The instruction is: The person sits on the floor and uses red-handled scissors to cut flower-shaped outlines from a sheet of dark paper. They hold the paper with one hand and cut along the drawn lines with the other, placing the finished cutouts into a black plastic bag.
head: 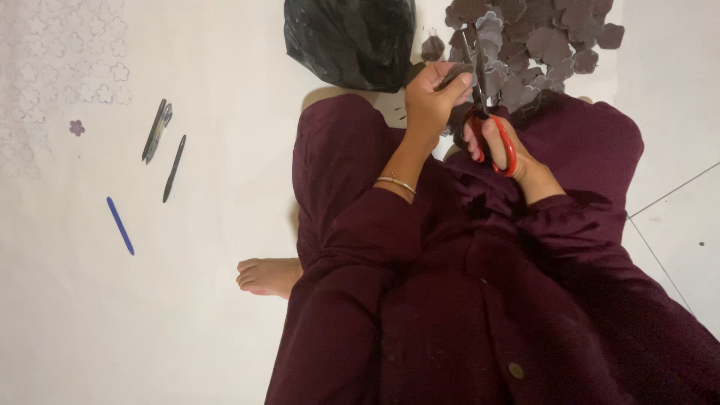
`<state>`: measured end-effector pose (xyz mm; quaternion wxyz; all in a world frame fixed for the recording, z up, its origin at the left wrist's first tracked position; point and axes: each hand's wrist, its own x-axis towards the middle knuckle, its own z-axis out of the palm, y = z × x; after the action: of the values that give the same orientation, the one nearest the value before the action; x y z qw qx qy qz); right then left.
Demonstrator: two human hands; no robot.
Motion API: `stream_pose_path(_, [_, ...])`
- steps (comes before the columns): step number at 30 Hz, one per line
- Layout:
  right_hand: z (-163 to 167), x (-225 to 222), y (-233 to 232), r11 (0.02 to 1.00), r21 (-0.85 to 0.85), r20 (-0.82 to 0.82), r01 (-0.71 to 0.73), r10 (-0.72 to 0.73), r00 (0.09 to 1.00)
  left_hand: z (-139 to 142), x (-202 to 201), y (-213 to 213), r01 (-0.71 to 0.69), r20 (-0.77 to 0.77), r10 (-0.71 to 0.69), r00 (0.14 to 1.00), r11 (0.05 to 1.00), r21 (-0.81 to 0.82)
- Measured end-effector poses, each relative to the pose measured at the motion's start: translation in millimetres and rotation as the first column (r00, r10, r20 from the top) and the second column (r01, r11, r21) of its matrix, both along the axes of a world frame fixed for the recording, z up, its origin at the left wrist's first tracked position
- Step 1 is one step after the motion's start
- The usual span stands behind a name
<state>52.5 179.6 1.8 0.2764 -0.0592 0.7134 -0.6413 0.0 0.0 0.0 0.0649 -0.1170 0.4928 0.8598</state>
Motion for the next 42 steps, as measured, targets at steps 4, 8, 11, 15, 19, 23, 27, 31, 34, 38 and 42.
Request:
stream_pose_path(4, [-2.6, 11.6, 5.1, 1.0, -0.004, 0.015, 0.01, -0.01, 1.0, -3.2, 9.8, 3.9, 0.0, -0.002, 0.0, 1.0, 1.0, 0.025])
stream_pose_path(8, [-7.7, 10.3, 7.1, 1.0, -0.013, 0.031, 0.012, -0.011, 0.999, -5.9, 9.4, 3.8, 0.005, -0.004, -0.005, 1.0, 1.0, 0.018])
stream_pose_path(11, [-12.7, 12.5, 9.0, 0.998, -0.036, 0.06, 0.046, -0.043, 0.997, -8.2, 9.1, 4.8, 0.003, 0.002, -0.003, 1.0, 1.0, 0.029])
stream_pose_path(15, [-16.8, 17.4, 6.7, 0.996, -0.045, 0.087, 0.073, -0.069, 0.994, -10.0, 13.1, 2.7, 0.006, 0.0, -0.006, 1.0, 1.0, 0.022])
stream_pose_path(19, [-23.3, 18.0, 8.3, 0.993, -0.026, 0.079, 0.114, -0.112, 0.991, -7.6, 14.2, 2.5, -0.041, -0.034, 0.038, 0.999, 0.995, -0.09])
stream_pose_path(23, [-34.0, 13.0, 12.4, 0.981, -0.08, 0.079, 0.178, -0.172, 0.982, 2.3, -5.7, -21.3, -0.261, -0.209, 0.184, 0.961, 0.857, -0.445])
stream_pose_path(27, [-48.0, 34.6, 12.7, 0.973, -0.093, 0.125, 0.212, -0.199, 0.972, 0.8, -15.4, -75.8, -0.568, -0.48, 0.308, 0.821, 0.529, -0.631])
stream_pose_path(31, [-46.5, 37.6, 15.6, 0.973, -0.092, 0.067, 0.212, -0.206, 0.976, 2.2, -44.3, -110.4, -0.572, -0.559, 0.12, 0.82, 0.191, -0.798])
stream_pose_path(34, [-44.4, 40.3, 14.5, 0.942, -0.239, 0.141, 0.233, -0.204, 0.969, 2.2, -74.0, -132.8, -0.601, -0.588, 0.125, 0.799, 0.128, -0.789])
stream_pose_path(38, [-47.1, 46.0, 16.6, 0.942, -0.179, 0.178, 0.283, -0.252, 0.951, -9.4, -100.4, -166.1, -0.672, -0.661, 0.216, 0.718, -0.028, -0.74])
stream_pose_path(42, [-53.1, 47.5, 21.8, 0.926, -0.226, 0.228, 0.302, -0.251, 0.941, -25.4, -115.5, -190.7, -0.537, -0.542, 0.261, 0.799, -0.095, -0.838])
